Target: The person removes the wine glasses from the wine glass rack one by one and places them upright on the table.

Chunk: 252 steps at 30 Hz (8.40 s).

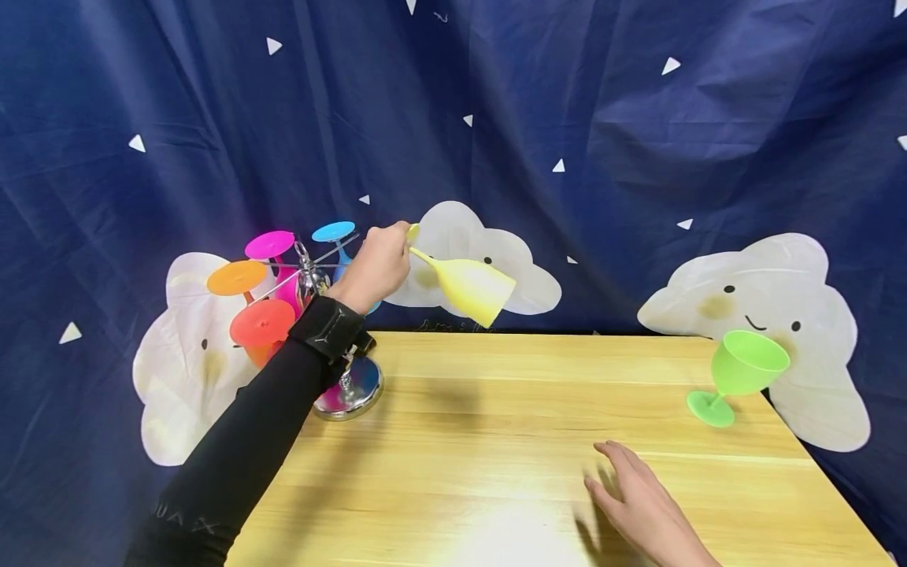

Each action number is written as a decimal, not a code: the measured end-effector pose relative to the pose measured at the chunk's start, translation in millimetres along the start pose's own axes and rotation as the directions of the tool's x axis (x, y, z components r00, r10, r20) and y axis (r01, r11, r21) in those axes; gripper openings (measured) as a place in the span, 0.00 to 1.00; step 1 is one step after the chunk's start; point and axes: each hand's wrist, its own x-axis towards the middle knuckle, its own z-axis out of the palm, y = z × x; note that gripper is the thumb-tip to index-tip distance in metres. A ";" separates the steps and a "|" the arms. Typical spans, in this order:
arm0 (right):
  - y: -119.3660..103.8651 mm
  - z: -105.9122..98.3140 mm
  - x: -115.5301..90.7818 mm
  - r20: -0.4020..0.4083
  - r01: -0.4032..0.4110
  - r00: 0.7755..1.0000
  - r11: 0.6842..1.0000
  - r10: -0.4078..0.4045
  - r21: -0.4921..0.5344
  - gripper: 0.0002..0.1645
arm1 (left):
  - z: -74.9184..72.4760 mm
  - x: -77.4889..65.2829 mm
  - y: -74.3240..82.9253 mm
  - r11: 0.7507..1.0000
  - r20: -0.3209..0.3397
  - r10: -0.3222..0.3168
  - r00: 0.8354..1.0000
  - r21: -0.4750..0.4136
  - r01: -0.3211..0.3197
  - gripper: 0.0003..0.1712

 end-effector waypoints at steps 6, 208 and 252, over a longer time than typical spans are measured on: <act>-1.6 1.4 -0.3 0.000 0.006 1.000 1.000 -0.006 0.000 0.33 | 9.7 -11.2 3.9 0.990 -0.035 -0.069 0.997 -0.123 0.065 0.16; 126.3 -50.6 -12.9 -0.330 -0.532 0.712 0.783 0.619 0.321 0.45 | 167.2 -224.6 1.0 0.888 -0.044 -0.360 0.932 -0.322 0.328 0.27; 58.6 7.4 -2.7 -0.260 0.034 0.965 0.999 -0.026 0.029 0.29 | -34.5 -176.4 -107.4 0.961 -0.534 0.128 0.835 0.275 0.029 0.26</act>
